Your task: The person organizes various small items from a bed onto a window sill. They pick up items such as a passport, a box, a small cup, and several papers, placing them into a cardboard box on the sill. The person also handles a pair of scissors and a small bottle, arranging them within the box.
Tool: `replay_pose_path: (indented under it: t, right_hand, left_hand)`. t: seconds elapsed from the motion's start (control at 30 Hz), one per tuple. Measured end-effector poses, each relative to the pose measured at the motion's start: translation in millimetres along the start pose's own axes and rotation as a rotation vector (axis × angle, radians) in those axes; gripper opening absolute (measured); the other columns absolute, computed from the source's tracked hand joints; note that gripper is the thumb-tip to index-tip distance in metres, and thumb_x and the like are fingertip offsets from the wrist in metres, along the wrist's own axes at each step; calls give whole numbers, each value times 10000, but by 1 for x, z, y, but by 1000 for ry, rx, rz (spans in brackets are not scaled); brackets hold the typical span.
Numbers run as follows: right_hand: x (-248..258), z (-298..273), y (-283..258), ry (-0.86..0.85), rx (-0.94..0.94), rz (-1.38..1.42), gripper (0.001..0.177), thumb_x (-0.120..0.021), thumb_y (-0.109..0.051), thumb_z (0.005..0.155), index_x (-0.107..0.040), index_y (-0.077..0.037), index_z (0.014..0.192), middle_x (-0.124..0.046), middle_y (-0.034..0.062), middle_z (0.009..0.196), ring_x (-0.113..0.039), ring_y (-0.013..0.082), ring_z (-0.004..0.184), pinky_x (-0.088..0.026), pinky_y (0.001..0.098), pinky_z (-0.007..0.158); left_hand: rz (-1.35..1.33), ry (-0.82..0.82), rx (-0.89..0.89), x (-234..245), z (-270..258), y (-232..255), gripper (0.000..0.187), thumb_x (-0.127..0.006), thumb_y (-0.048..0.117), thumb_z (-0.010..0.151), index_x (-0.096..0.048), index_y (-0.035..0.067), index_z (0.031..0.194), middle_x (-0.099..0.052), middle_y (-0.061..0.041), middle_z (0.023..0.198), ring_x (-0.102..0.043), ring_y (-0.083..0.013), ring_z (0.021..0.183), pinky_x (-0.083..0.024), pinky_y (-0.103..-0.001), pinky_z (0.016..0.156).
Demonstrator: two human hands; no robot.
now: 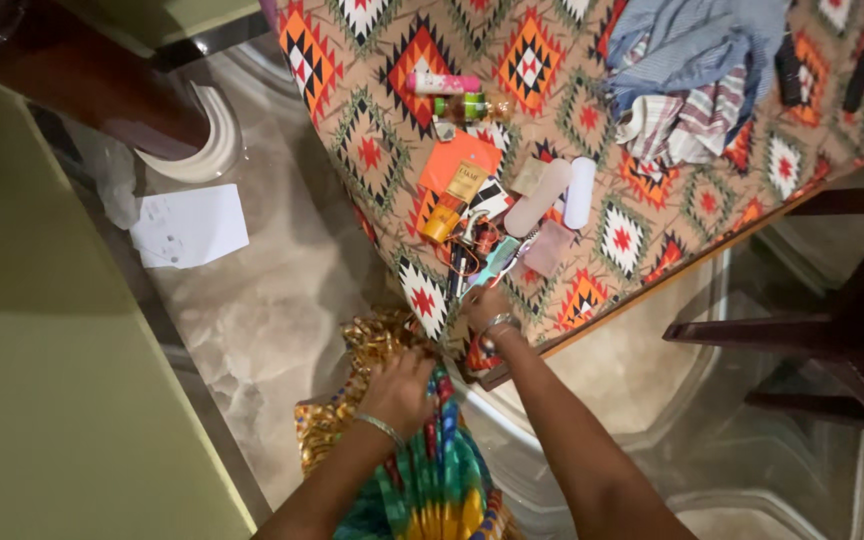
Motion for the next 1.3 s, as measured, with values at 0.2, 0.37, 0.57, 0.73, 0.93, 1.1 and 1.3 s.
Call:
replay_pose_path:
  t: [0.2, 0.37, 0.57, 0.73, 0.93, 1.1, 1.3]
  right_hand:
    - [28, 60, 3, 212, -52, 338, 161, -706, -228, 814, -699, -147, 953, -771, 103, 906, -764, 305, 852, -590, 421, 781]
    - [77, 95, -38, 286, -42, 228, 295, -728, -187, 792, -681, -118, 1075, -725, 155, 1001, -728, 350, 894, -580, 454, 781]
    - [68, 101, -56, 121, 67, -83, 433, -775, -287, 882, -603, -94, 1229, -587, 267, 1109, -671, 446, 906, -550, 499, 805]
    - [48, 79, -27, 366, 33, 330, 379, -727, -185, 907, -586, -118, 1253, -705, 157, 1138, -727, 337, 963, -585, 432, 798]
    - [48, 23, -26, 442, -144, 1145, 560, -728, -32, 821, -479, -95, 1319, -678, 148, 1105, -729, 214, 899, -635, 342, 705]
    - [34, -36, -85, 56, -3, 1156, 273, -647, -150, 939, -659, -22, 1180, -760, 160, 922, -636, 229, 642, -524, 309, 546]
    - [35, -151, -268, -420, 170, 1218, 242, -683, -76, 888, -660, -44, 1126, -726, 65, 979, -715, 144, 845, -580, 281, 703]
  left_hand:
    - [12, 6, 149, 11, 42, -34, 537, -748, 271, 812, -595, 128, 1307, -573, -130, 1335, -499, -357, 1296, -384, -546, 1054]
    - [-16, 57, 155, 3, 49, -65, 541, -766, 299, 801, -591, 96, 1271, -562, -147, 1353, -504, -355, 1274, -392, -541, 1022]
    - [-86, -7, 220, -15, 47, -75, 501, -737, 309, 822, -601, 113, 1263, -580, -132, 1315, -513, -340, 1272, -386, -546, 1023]
    - [-74, -56, 228, -11, 41, -67, 461, -723, 313, 847, -611, 105, 1243, -579, -157, 1289, -518, -354, 1264, -398, -546, 1043]
    - [-109, 100, 177, -5, 11, -65, 518, -745, 311, 803, -618, 98, 1258, -579, -185, 1304, -518, -372, 1259, -401, -526, 1034]
    - [-292, 383, 178, -6, -25, -80, 570, -784, 237, 821, -598, 52, 1327, -560, -256, 1364, -505, -431, 1279, -412, -511, 1061]
    - [-1136, 659, 446, 0, -76, -121, 460, -719, 155, 867, -587, 78, 1301, -732, -113, 1122, -713, -206, 993, -578, -341, 869]
Point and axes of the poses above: each hand's wrist, its own z-axis towards the middle knuckle, its own x-axis out of the back of the hand, y = z × x, the point moved 2 cm from there along z, towards the middle knuckle
